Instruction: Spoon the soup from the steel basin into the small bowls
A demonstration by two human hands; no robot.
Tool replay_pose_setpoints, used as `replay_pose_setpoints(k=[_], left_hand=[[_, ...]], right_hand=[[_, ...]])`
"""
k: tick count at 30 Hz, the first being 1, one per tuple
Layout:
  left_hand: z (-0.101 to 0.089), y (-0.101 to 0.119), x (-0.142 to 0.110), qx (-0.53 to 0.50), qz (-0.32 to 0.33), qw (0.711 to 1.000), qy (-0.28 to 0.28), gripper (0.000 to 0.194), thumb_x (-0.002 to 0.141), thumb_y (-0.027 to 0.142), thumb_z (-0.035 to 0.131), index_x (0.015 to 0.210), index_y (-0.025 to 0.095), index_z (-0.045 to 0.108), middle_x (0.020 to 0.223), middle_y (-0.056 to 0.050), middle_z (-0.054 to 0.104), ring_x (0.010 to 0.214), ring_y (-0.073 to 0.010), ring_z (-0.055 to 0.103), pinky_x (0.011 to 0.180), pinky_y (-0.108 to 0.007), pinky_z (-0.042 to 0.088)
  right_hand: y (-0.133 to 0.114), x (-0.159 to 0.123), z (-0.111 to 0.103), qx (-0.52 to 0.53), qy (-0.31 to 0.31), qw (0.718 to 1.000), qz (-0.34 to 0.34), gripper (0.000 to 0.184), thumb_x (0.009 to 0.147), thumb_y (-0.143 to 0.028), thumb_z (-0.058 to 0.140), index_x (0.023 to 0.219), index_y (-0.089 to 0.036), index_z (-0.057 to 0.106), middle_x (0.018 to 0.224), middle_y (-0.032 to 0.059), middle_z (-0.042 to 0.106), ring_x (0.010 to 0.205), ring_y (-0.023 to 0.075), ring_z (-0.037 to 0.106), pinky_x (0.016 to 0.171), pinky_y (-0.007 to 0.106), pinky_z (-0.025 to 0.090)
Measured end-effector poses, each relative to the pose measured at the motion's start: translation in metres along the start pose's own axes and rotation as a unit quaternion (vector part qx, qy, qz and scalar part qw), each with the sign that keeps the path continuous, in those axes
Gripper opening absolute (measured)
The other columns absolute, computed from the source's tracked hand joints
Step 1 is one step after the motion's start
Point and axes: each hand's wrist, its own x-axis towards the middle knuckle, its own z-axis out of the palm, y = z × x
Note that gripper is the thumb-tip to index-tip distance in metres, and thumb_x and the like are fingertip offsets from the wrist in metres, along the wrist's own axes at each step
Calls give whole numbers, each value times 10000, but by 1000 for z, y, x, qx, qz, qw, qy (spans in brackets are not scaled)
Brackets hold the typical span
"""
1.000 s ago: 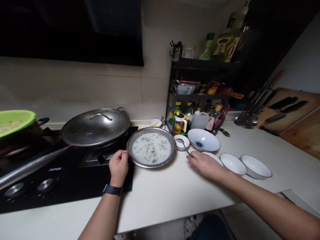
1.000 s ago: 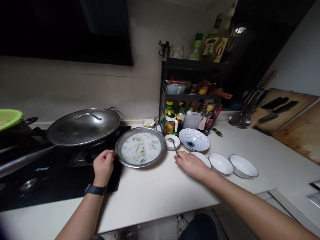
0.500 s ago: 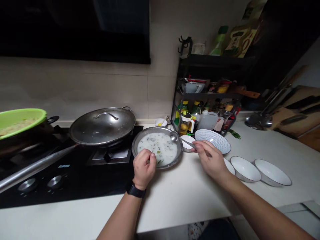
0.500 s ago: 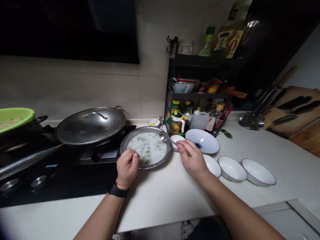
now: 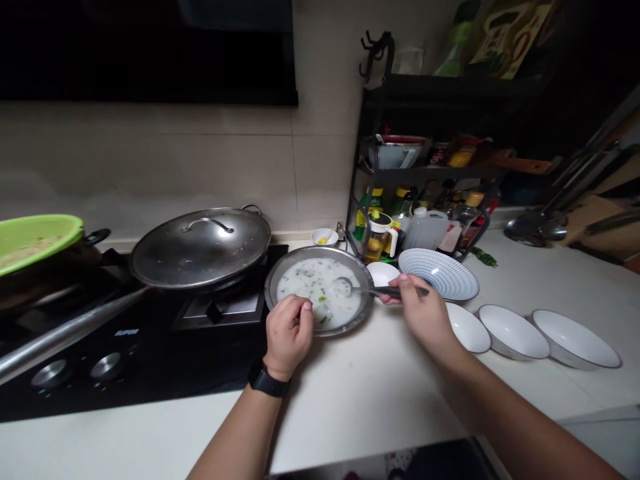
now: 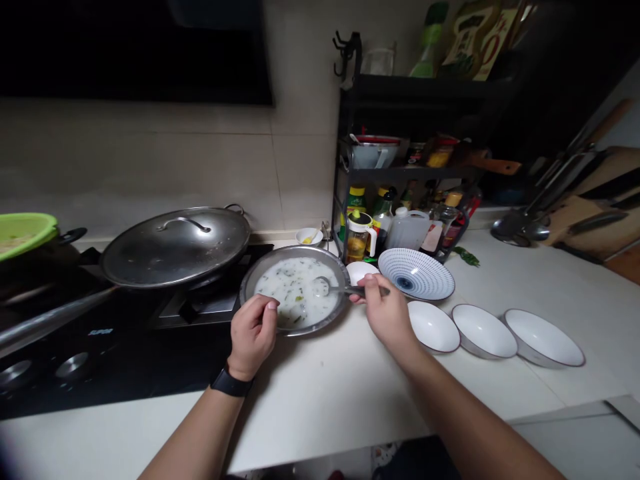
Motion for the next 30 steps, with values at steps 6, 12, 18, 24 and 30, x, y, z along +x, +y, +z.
replay_pose_setpoints(k=[6,12,18,24,30], left_hand=[[0,-1,0,0,-5,1000,6,207,976,190,515,791,200,606,712,-21,596,675,-158,559,660,-307,422],[-1,-1,0,12,-21,1000,9,240,982,220,505,768,200,611,706,-26,611,673,-158,569,660,-305,429],[-1,-2,0,20,-21,1000,11,251,984,242,504,760,202,611,709,-28,619,672,-161,585,660,-300,438],[-1,-1,1,23,-23,999,11,273,992,258,498,747,201,604,693,-21,608,655,-156,578,648,-295,431],[-2,0,1,29,-23,999,14,273,985,243,503,736,201,606,696,-24,617,658,-157,584,652,-294,432]], right_hand=[[-3,22,-4,223,42,965,131,174,940,-370,586,845,-226,565,711,50,685,605,212,741,640,356,666],[-12,25,-15,294,34,947,128,179,905,-333,635,824,-201,545,670,48,665,562,201,732,616,363,680],[-20,32,-43,286,87,945,129,116,933,-217,531,824,-190,559,677,48,651,572,180,736,631,313,674],[-13,43,-72,257,142,949,117,116,940,-230,520,836,-187,547,683,35,622,574,188,733,641,337,677],[9,47,-78,235,168,949,126,132,956,-231,506,831,-198,536,693,38,625,609,185,741,694,359,683]])
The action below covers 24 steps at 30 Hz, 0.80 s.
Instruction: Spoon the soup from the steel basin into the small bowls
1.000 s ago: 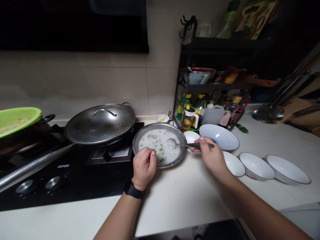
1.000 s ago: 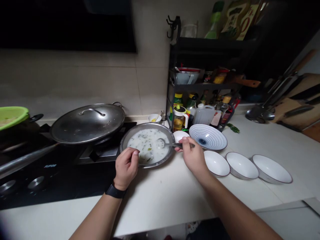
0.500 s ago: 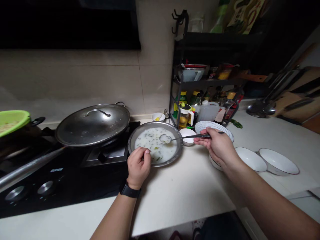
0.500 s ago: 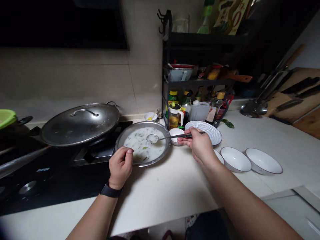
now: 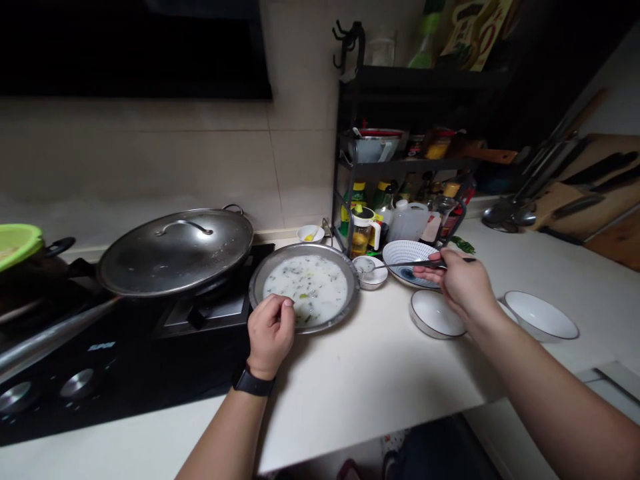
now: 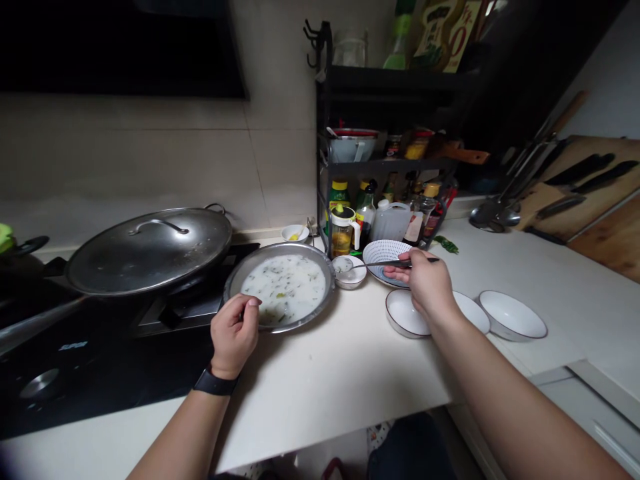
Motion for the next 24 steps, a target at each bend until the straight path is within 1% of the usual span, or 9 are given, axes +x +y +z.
replay_pose_setpoints(k=[4,8,12,14,17,19,20,22,24], left_hand=[[0,-1,0,-3,6,1000,0,261,975,214,514,732,197,607,691,-22,617,654,-152,580,645,-288,424],[1,-2,1,-4,15,1000,2,254,976,202,522,734,191,601,690,-13,609,652,-142,573,641,-278,417],[1,-2,0,-3,14,1000,2,254,981,201,518,741,191,599,695,-9,607,655,-141,575,645,-275,418],[1,-3,0,-3,14,1000,1,254,983,205,519,741,192,595,695,-8,604,656,-142,574,646,-275,417],[1,-3,0,-6,15,1000,2,261,985,209,517,735,193,590,692,-6,601,655,-142,574,644,-275,415],[1,-3,0,-6,17,1000,4,264,987,211,514,734,193,589,688,-4,596,650,-141,572,643,-274,416],[1,-3,0,-6,17,1000,5,264,987,211,513,735,193,590,684,-3,593,645,-140,569,640,-274,415],[2,-3,0,-8,16,1000,4,261,986,207,513,739,192,594,680,-1,589,639,-138,563,635,-274,412],[3,-4,0,-13,14,1000,2,256,984,201,516,742,190,597,681,-2,591,641,-137,562,634,-274,411]], right_hand=[[12,3,-2,-25,0,1000,-3,153,967,-294,538,834,-218,533,690,38,634,610,188,738,721,368,681],[28,1,-3,-77,-50,995,-24,214,925,-421,642,834,-249,554,730,70,703,723,251,771,736,390,669],[43,-8,-7,-191,-113,965,-139,249,882,-465,685,851,-237,589,791,74,746,809,273,771,791,429,634],[46,-15,-11,-282,-143,913,-259,211,925,-432,630,885,-225,627,861,81,749,844,258,752,814,424,612],[46,-27,-19,-396,-204,776,-447,180,995,-327,535,1019,-209,669,1005,109,736,920,247,724,817,396,597],[44,-35,-24,-432,-229,690,-533,182,1012,-252,507,1087,-194,663,1049,125,723,904,241,719,771,374,599],[43,-39,-26,-439,-230,659,-567,177,1010,-219,509,1103,-189,657,1054,130,717,890,238,717,754,366,599],[38,-47,-27,-424,-218,630,-614,176,990,-164,540,1133,-181,642,1062,138,703,892,237,710,754,360,601],[34,-55,-22,-379,-215,645,-628,214,969,-121,566,1166,-180,624,1079,141,686,939,234,702,799,358,600]])
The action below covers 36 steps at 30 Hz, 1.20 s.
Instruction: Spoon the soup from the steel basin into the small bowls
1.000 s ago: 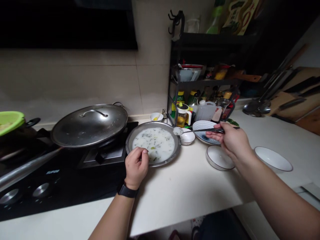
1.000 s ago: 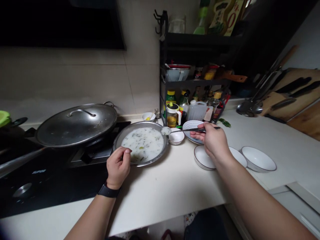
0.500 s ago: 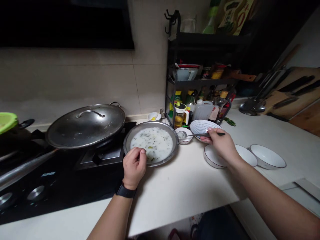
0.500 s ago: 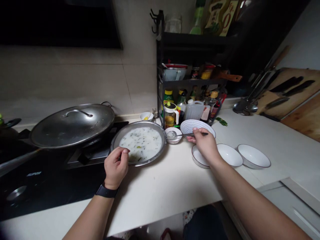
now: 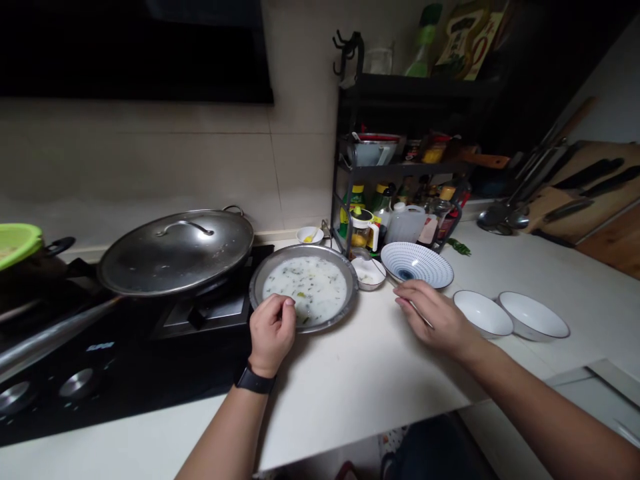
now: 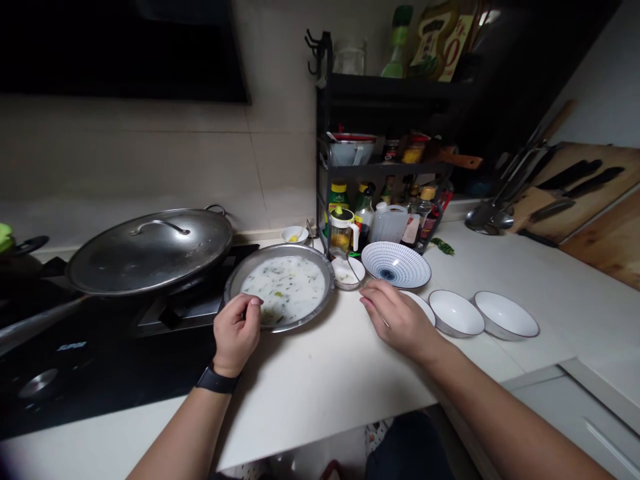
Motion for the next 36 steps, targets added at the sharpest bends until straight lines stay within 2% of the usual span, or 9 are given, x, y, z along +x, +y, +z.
replay_pose_setpoints(k=[3,7,12,15,18,21,24,31,36], left_hand=[[1,-2,0,-6,-1,1000,1,247,978,194,524,743,189,602,689,-5,602,652,-138,570,642,-273,416],[0,-2,-1,-3,0,1000,9,246,973,195,529,739,191,606,696,-7,614,658,-141,581,650,-275,424],[-2,-1,-1,0,-1,1000,13,248,973,194,526,739,192,610,695,-10,616,656,-143,578,645,-279,423],[-3,0,0,-4,-1,1000,14,246,973,188,524,742,192,609,697,-11,615,659,-143,576,647,-281,423],[-3,0,1,-5,2,1000,14,244,974,184,526,742,194,602,695,-10,608,659,-143,570,647,-284,420],[-3,0,1,-4,3,1000,14,242,975,185,528,743,195,598,696,-11,606,662,-144,569,649,-286,418],[-3,0,1,-4,0,1000,13,248,978,187,526,740,195,595,695,-10,604,662,-142,568,649,-284,417],[-3,-1,1,3,-5,1000,15,268,986,214,516,733,195,600,692,-12,614,659,-144,580,647,-284,422],[-2,-1,1,2,-8,1000,14,268,985,220,514,733,196,602,690,-13,619,658,-146,585,647,-285,427]], right_hand=[[-13,14,8,80,31,996,22,218,969,-97,564,1155,-196,620,1062,123,670,976,219,688,846,352,590],[-22,30,32,134,4,989,65,148,999,-153,524,1082,-210,632,1025,113,672,950,218,683,816,355,588],[-23,36,57,202,-4,955,217,157,998,-286,509,923,-223,632,952,92,692,902,236,704,824,400,580],[-21,41,63,282,26,878,387,181,968,-358,538,863,-229,608,840,61,724,804,235,742,817,416,591],[-18,51,63,375,72,754,535,125,911,-338,619,850,-232,596,713,30,730,716,229,760,773,396,619],[-15,60,59,450,136,651,595,119,853,-235,688,798,-219,583,667,20,707,656,209,758,682,337,642],[-16,66,51,491,174,604,603,150,813,-151,720,781,-193,579,677,18,686,613,196,751,621,306,652],[-8,68,22,506,219,584,596,105,802,-76,675,810,-147,597,739,47,683,628,209,763,631,323,679],[18,62,-3,475,251,611,582,107,791,-121,696,826,-160,603,731,50,685,651,211,767,680,343,694]])
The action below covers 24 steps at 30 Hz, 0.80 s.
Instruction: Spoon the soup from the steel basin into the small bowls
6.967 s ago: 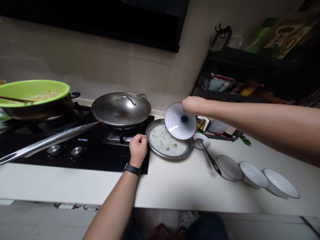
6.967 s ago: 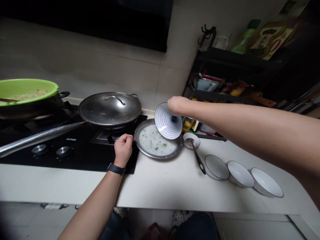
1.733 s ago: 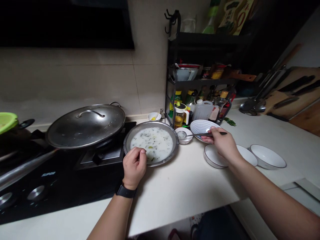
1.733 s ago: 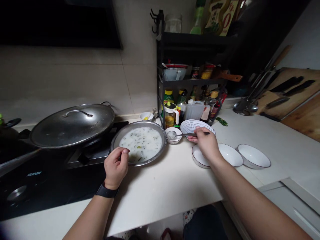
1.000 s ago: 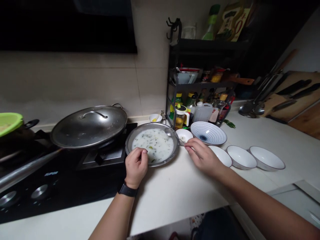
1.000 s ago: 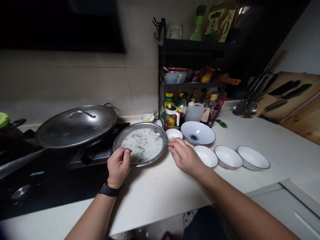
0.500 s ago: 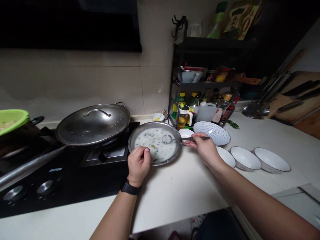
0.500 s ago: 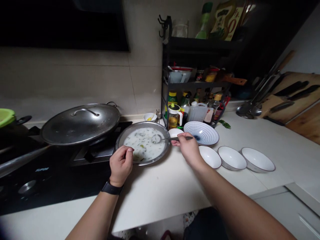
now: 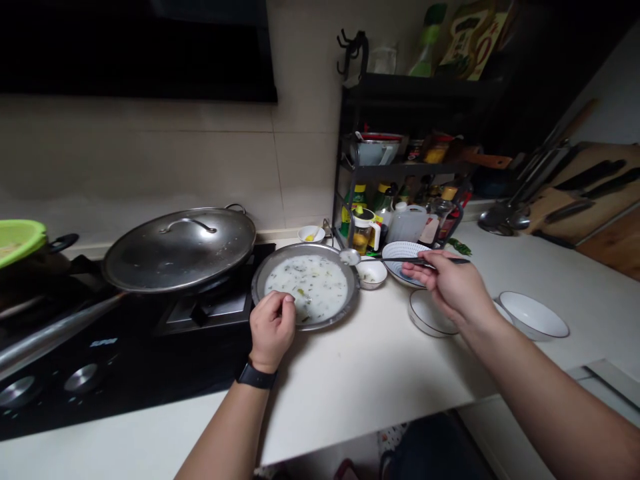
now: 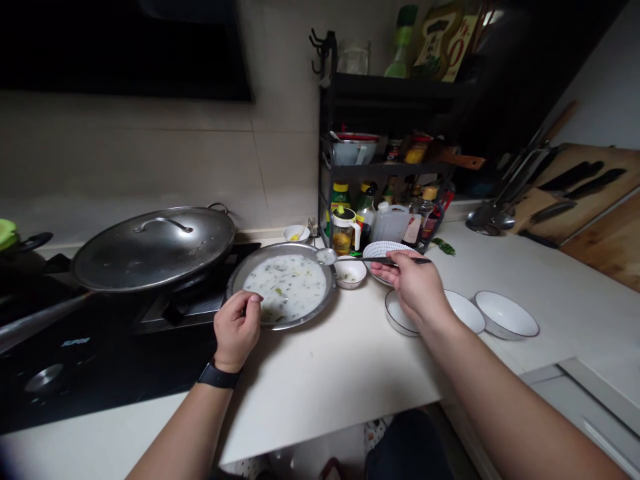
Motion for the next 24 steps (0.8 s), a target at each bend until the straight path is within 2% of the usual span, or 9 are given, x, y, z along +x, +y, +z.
replay_pose_setpoints(k=[6,10,14,16,17,19,20,22,24], left_hand=[[0,-1,0,6,2,1000,3,267,984,217,515,732,196,604,696,-17,624,664,-146,590,648,-285,430],[-1,-1,1,10,6,1000,8,270,982,211,519,725,195,601,695,-18,624,665,-146,591,649,-283,430],[-1,0,1,8,7,1000,11,264,978,202,525,726,193,604,697,-16,624,669,-144,593,651,-280,430],[-1,0,0,6,5,1000,12,258,975,202,528,730,193,609,699,-17,626,668,-145,593,652,-281,433],[-1,-1,0,5,5,1000,13,255,975,203,529,733,193,612,700,-17,627,668,-146,594,652,-282,434],[-1,-1,0,3,3,1000,12,252,975,204,528,738,193,614,703,-18,630,672,-148,595,656,-284,436],[-1,-1,0,3,3,1000,11,252,975,204,530,737,193,614,704,-19,631,673,-149,596,657,-285,437],[-1,-2,0,2,2,1000,10,254,973,202,533,732,194,613,702,-20,631,674,-149,595,658,-286,436],[-1,-1,0,1,-1,1000,12,254,972,203,534,731,196,614,702,-20,631,672,-149,593,655,-288,435]], right_hand=[[1,17,-19,-36,47,997,-45,135,792,-156,723,804,-177,591,682,21,673,608,200,760,628,324,689],[16,20,-21,-62,59,996,-21,146,801,-155,712,790,-200,573,640,25,684,570,214,745,622,366,683],[34,19,-24,-130,39,991,-20,139,823,-204,697,794,-223,562,660,33,707,642,228,762,679,373,663],[41,16,-28,-211,6,976,-59,98,878,-270,653,830,-223,582,691,37,719,685,229,764,730,392,645],[44,14,-30,-259,-17,961,-100,103,909,-303,622,851,-223,593,717,42,726,709,230,761,753,403,634],[47,8,-36,-357,-86,902,-228,138,952,-336,572,884,-224,612,792,57,727,786,234,746,791,411,610],[47,4,-39,-401,-133,855,-302,141,964,-329,556,901,-223,623,838,68,722,824,235,732,797,405,600],[45,-2,-46,-475,-234,734,-425,132,977,-279,537,943,-216,649,925,93,709,864,235,699,778,385,588],[40,-8,-51,-520,-304,623,-499,147,981,-220,524,995,-207,669,974,110,705,868,239,682,753,377,583]])
